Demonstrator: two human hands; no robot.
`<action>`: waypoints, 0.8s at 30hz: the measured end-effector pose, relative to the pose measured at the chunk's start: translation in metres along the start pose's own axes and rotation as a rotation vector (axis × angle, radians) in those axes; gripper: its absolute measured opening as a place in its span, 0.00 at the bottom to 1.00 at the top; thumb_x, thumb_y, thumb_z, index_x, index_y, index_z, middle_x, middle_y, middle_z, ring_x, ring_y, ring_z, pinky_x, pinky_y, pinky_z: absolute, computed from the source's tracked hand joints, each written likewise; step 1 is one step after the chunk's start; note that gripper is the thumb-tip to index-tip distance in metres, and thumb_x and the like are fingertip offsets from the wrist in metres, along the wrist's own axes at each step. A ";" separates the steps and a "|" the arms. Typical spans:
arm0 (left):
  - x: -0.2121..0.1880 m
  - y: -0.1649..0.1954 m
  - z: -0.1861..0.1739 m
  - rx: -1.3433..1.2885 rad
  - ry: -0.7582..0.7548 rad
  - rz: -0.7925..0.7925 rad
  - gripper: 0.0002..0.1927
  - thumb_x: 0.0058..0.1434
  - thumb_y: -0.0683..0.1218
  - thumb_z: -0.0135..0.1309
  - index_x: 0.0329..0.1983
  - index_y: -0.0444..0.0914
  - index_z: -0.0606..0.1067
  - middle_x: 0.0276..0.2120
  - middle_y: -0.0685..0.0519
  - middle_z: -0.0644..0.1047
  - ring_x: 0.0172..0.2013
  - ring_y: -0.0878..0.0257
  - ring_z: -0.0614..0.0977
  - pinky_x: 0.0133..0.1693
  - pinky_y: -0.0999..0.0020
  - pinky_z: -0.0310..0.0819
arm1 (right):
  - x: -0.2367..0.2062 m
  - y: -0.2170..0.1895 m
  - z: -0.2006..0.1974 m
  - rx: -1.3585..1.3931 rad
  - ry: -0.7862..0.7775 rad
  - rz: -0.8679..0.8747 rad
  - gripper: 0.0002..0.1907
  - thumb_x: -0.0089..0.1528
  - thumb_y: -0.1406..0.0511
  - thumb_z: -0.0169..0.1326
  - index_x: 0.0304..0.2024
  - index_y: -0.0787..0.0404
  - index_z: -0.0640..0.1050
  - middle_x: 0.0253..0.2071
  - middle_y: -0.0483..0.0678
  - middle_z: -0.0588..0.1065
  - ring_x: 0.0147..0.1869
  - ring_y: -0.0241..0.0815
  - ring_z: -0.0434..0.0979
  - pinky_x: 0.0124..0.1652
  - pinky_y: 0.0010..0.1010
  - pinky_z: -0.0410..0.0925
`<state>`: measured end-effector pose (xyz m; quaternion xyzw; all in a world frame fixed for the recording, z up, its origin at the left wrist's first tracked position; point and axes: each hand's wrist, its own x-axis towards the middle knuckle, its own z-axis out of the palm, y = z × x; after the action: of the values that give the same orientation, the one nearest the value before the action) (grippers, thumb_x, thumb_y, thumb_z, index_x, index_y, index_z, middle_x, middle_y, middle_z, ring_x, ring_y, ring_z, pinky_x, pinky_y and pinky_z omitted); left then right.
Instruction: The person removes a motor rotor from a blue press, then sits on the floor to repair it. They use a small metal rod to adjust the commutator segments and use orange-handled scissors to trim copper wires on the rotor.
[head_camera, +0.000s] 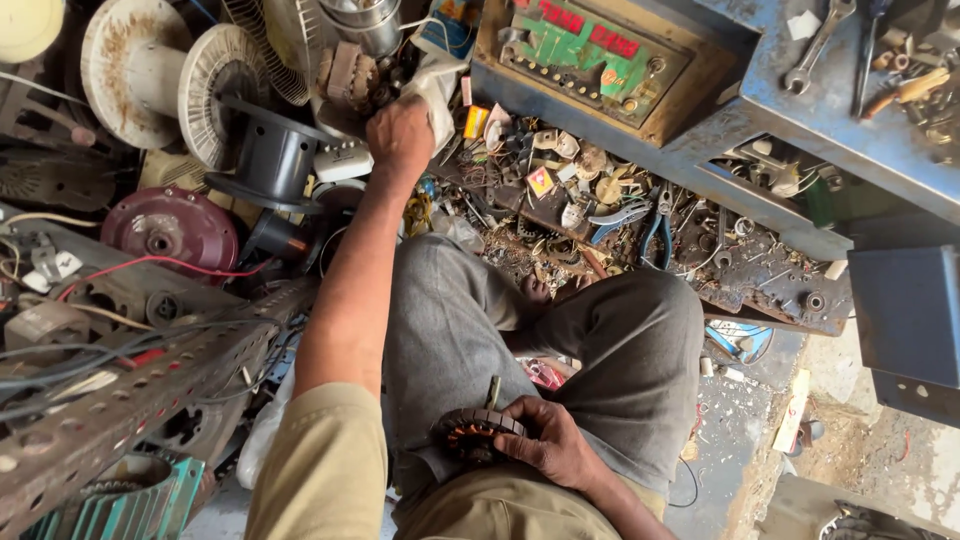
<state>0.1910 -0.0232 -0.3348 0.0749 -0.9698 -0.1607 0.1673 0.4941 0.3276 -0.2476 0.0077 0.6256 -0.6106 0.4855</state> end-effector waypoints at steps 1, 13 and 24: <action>0.001 -0.001 0.001 0.050 0.041 0.020 0.09 0.70 0.41 0.51 0.38 0.33 0.80 0.36 0.39 0.83 0.32 0.52 0.86 0.34 0.57 0.82 | 0.000 0.001 0.000 0.040 -0.010 0.001 0.16 0.58 0.64 0.67 0.42 0.67 0.78 0.34 0.45 0.79 0.37 0.32 0.76 0.38 0.25 0.70; -0.009 0.020 -0.024 0.291 -0.126 0.286 0.09 0.64 0.39 0.50 0.43 0.33 0.80 0.45 0.43 0.79 0.45 0.49 0.81 0.48 0.55 0.79 | 0.007 0.005 -0.008 0.063 -0.014 0.028 0.12 0.59 0.66 0.66 0.41 0.66 0.79 0.34 0.43 0.80 0.38 0.29 0.77 0.39 0.23 0.71; -0.023 0.027 -0.039 0.253 -0.250 0.184 0.09 0.65 0.38 0.51 0.46 0.32 0.78 0.53 0.43 0.74 0.53 0.49 0.77 0.56 0.57 0.75 | 0.014 0.013 -0.007 0.217 -0.037 0.096 0.12 0.57 0.68 0.66 0.39 0.67 0.79 0.30 0.45 0.79 0.32 0.33 0.77 0.35 0.27 0.69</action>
<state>0.2235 -0.0046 -0.2974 -0.0144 -0.9983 -0.0298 0.0488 0.4901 0.3285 -0.2674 0.0791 0.5456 -0.6508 0.5220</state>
